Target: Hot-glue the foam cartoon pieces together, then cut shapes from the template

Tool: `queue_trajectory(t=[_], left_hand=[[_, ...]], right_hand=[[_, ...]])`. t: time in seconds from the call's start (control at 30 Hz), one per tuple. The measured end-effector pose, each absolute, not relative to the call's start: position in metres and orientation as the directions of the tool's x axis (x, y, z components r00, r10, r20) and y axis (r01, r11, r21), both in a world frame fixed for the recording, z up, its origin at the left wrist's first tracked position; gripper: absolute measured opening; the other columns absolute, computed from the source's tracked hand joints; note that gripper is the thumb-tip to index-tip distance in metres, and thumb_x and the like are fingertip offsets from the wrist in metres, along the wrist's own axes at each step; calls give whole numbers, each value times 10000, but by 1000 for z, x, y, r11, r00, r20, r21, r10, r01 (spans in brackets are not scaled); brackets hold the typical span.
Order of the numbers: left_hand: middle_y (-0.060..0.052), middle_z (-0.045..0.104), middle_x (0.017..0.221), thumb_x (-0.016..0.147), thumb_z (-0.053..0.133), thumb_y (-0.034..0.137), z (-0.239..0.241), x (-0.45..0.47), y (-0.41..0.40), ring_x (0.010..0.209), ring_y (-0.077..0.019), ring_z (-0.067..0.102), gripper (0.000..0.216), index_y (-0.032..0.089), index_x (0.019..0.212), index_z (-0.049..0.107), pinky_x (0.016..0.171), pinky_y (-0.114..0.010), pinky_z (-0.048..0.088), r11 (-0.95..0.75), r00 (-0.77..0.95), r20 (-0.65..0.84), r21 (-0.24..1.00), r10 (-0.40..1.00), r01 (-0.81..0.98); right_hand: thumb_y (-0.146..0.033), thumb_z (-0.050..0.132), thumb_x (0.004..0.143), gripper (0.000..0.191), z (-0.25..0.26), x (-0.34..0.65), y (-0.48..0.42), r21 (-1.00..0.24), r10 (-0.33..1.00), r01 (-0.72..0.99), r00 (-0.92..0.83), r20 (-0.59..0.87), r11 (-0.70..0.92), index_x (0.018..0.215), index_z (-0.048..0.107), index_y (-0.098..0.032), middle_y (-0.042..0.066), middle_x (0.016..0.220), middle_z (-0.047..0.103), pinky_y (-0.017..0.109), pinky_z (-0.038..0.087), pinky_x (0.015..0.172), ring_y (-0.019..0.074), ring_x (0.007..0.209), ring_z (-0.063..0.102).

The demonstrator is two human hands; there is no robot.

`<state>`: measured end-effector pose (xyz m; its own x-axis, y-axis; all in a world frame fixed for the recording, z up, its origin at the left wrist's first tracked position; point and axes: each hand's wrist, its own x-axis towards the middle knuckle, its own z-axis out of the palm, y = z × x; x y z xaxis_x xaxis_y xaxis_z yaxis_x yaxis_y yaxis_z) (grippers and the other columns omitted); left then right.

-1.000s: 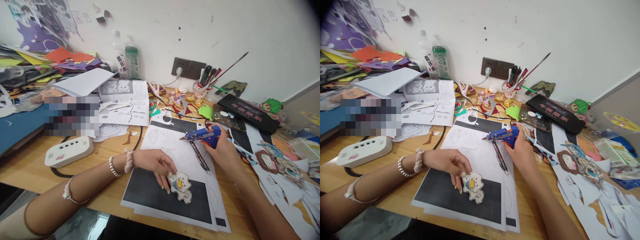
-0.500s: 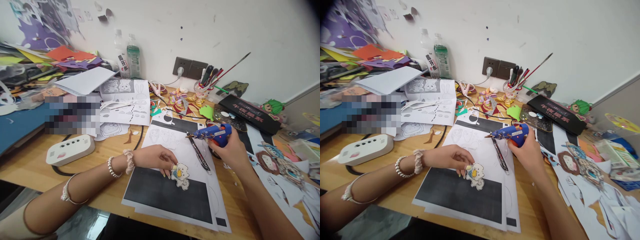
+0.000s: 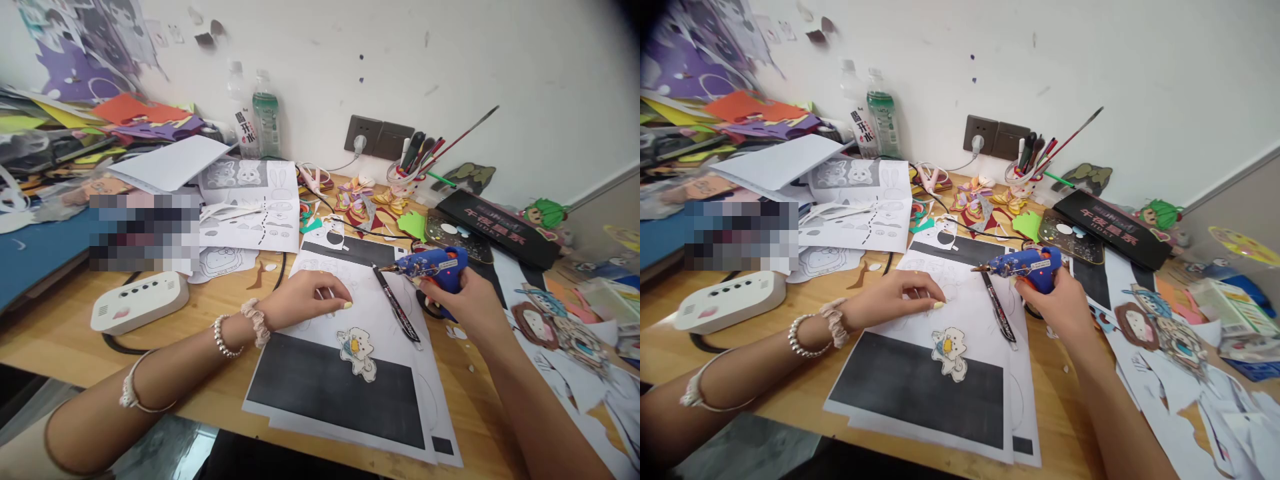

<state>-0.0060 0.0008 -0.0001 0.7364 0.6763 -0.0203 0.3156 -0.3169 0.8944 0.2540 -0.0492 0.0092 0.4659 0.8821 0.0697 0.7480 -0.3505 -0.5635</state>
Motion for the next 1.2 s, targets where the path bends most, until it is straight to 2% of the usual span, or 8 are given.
queue_trajectory(t=[0.13,0.27,0.43,0.5,0.6,0.8,0.97,1.2], left_hand=[[0,587,658,743,561,328,-2,-7,5,587,-73,518,199,132,710,579,550,-184,416,-165,603,-38,946,797,278],[26,485,555,784,486,410,-4,-10,9,522,-58,442,356,135,558,479,503,-185,368,-253,492,63,910,868,329],[-10,601,737,782,509,328,-5,-12,14,641,-82,533,190,153,771,581,593,-205,431,-358,424,184,853,887,380],[-9,613,710,787,503,324,-5,-13,14,612,-88,528,197,157,753,601,582,-214,423,-446,453,226,763,862,468],[-12,600,619,796,489,353,-6,-14,12,557,-101,506,262,156,686,620,541,-224,383,-638,587,285,512,758,575],[-34,632,561,844,399,292,-9,-15,8,480,-119,533,271,200,937,637,487,-228,339,-914,875,268,61,403,402],[-41,633,529,836,409,287,-9,-16,5,438,-126,526,294,203,1044,598,454,-223,323,-930,911,223,-44,347,365],[-39,624,510,844,366,276,-9,-15,3,420,-141,533,323,188,1074,576,429,-238,323,-936,926,191,-76,325,344]], right_hand=[[-539,587,540,392,9,255,-50,-519,882,769,467,58,-374,661,542,-169,40,601,576,289,372,499,197,564,524],[-540,574,530,365,10,251,-51,-413,885,848,431,175,-331,559,467,-192,21,517,512,272,320,471,170,497,458],[-510,552,540,345,11,243,-52,-331,901,902,364,238,-277,522,378,-214,-2,461,435,259,277,458,144,446,393],[-503,529,558,328,11,241,-52,-315,909,915,335,248,-252,535,373,-215,-3,471,429,256,272,462,140,446,383],[-480,501,575,294,11,238,-52,-300,918,930,296,264,-214,575,375,-215,0,507,440,257,277,474,142,463,385],[-460,484,560,289,11,236,-55,-242,912,937,315,264,-253,589,326,-221,9,523,433,263,276,482,158,482,404],[-492,517,537,334,10,235,-53,-187,910,937,335,245,-295,596,334,-219,33,541,466,271,284,480,189,504,455],[-458,496,590,272,3,233,-53,-118,914,957,287,287,-263,595,384,-209,34,528,475,268,284,471,200,509,481]])
